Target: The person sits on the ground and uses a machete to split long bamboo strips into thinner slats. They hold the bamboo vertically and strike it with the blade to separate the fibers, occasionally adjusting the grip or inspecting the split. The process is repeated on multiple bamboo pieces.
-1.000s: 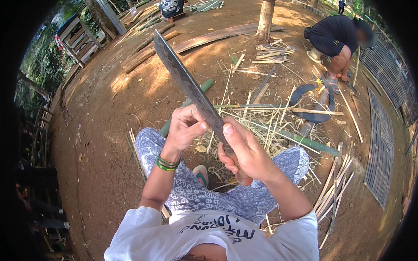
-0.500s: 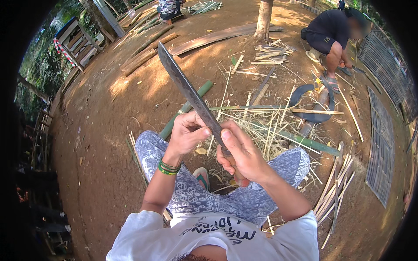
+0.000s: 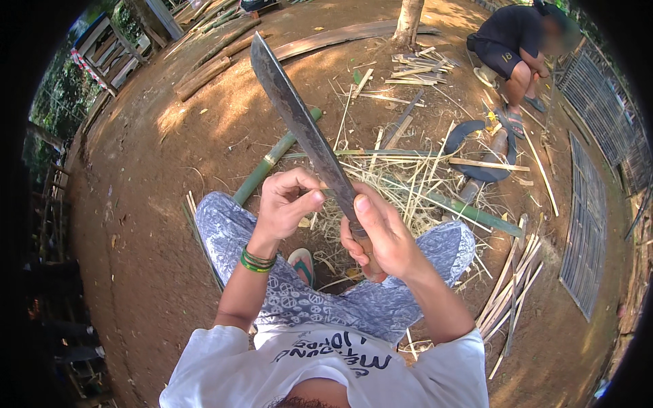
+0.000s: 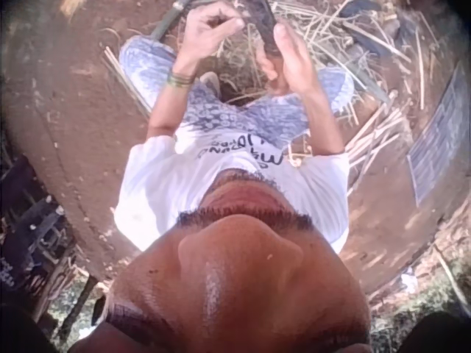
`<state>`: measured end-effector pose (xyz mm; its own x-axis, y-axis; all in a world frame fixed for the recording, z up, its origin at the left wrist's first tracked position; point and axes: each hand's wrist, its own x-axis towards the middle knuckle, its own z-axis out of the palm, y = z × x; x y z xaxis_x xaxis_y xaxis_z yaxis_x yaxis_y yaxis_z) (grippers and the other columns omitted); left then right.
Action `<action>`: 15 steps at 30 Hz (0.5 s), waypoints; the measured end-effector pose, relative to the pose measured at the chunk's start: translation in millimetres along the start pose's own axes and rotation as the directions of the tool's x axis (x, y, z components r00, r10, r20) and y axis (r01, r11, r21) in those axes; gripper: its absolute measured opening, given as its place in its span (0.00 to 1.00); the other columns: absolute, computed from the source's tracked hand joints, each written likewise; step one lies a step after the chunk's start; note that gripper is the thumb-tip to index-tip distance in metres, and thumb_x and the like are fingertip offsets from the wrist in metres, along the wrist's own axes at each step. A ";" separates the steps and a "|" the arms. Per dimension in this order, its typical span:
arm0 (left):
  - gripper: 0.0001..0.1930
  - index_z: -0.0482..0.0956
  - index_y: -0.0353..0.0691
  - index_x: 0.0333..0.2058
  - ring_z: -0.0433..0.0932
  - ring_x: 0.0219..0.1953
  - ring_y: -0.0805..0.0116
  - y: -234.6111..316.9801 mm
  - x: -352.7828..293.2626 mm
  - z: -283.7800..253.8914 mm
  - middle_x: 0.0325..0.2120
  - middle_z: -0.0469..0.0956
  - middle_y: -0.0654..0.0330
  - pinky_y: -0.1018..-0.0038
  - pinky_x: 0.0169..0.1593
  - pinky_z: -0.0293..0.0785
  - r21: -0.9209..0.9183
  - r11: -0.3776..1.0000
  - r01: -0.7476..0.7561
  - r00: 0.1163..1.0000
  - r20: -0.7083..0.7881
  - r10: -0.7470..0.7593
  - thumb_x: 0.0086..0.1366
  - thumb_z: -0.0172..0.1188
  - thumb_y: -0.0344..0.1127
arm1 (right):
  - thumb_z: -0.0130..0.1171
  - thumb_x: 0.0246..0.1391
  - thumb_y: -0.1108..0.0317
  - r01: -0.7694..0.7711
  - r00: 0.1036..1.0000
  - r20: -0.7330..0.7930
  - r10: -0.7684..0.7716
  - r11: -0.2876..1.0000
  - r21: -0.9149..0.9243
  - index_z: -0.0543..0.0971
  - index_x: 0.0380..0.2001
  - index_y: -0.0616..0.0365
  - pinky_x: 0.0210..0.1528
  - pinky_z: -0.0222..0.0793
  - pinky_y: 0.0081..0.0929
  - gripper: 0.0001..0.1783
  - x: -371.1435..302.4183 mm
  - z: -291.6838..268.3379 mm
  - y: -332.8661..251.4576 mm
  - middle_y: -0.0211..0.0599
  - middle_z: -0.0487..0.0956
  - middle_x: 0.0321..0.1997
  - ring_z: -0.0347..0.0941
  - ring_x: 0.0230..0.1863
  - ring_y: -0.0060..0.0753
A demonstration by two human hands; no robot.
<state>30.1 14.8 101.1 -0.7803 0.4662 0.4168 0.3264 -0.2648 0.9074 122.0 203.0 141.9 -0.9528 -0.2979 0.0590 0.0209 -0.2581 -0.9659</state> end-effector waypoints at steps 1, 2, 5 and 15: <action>0.06 0.79 0.33 0.30 0.67 0.22 0.87 -0.6 0.1 0.7 0.21 0.76 0.69 0.83 0.23 0.59 -0.004 1.000 -0.005 1.000 0.000 0.005 0.64 0.66 0.28 | 0.32 0.73 0.44 -0.003 1.000 -0.002 0.003 1.000 -0.008 0.64 0.63 0.62 0.18 0.57 0.15 0.33 -0.6 -0.9 0.8 0.29 0.68 0.17 0.60 0.14 0.14; 0.06 0.79 0.33 0.30 0.67 0.22 0.87 -0.8 0.6 0.7 0.21 0.75 0.69 0.83 0.23 0.60 -0.010 1.000 -0.002 1.000 0.006 0.002 0.64 0.66 0.28 | 0.33 0.73 0.44 -0.004 1.000 -0.002 0.004 1.000 -0.003 0.64 0.63 0.62 0.18 0.57 0.15 0.32 -0.7 -2.0 1.4 0.29 0.68 0.17 0.60 0.14 0.14; 0.05 0.79 0.33 0.30 0.68 0.23 0.87 -0.6 1.0 0.2 0.22 0.76 0.68 0.83 0.25 0.61 -0.049 0.998 0.025 0.999 0.031 -0.024 0.64 0.66 0.27 | 0.34 0.73 0.46 0.002 1.000 0.002 -0.002 1.000 -0.008 0.63 0.63 0.61 0.18 0.58 0.15 0.31 0.2 -3.9 2.6 0.28 0.68 0.17 0.60 0.14 0.14; 0.06 0.80 0.34 0.32 0.77 0.32 0.78 -0.2 6.3 -2.6 0.29 0.81 0.63 0.76 0.37 0.72 0.156 0.988 0.016 1.000 -0.020 -0.013 0.64 0.65 0.30 | 0.36 0.74 0.49 -0.012 0.996 -0.087 0.012 1.000 -0.009 0.63 0.61 0.58 0.18 0.57 0.15 0.26 10.9 -0.1 19.1 0.29 0.68 0.18 0.60 0.14 0.15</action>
<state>23.8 15.5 103.4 -0.7950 0.4529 0.4034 0.3930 -0.1220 0.9114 111.9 194.9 124.1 -0.9752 -0.2200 0.0258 0.0299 -0.2458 -0.9689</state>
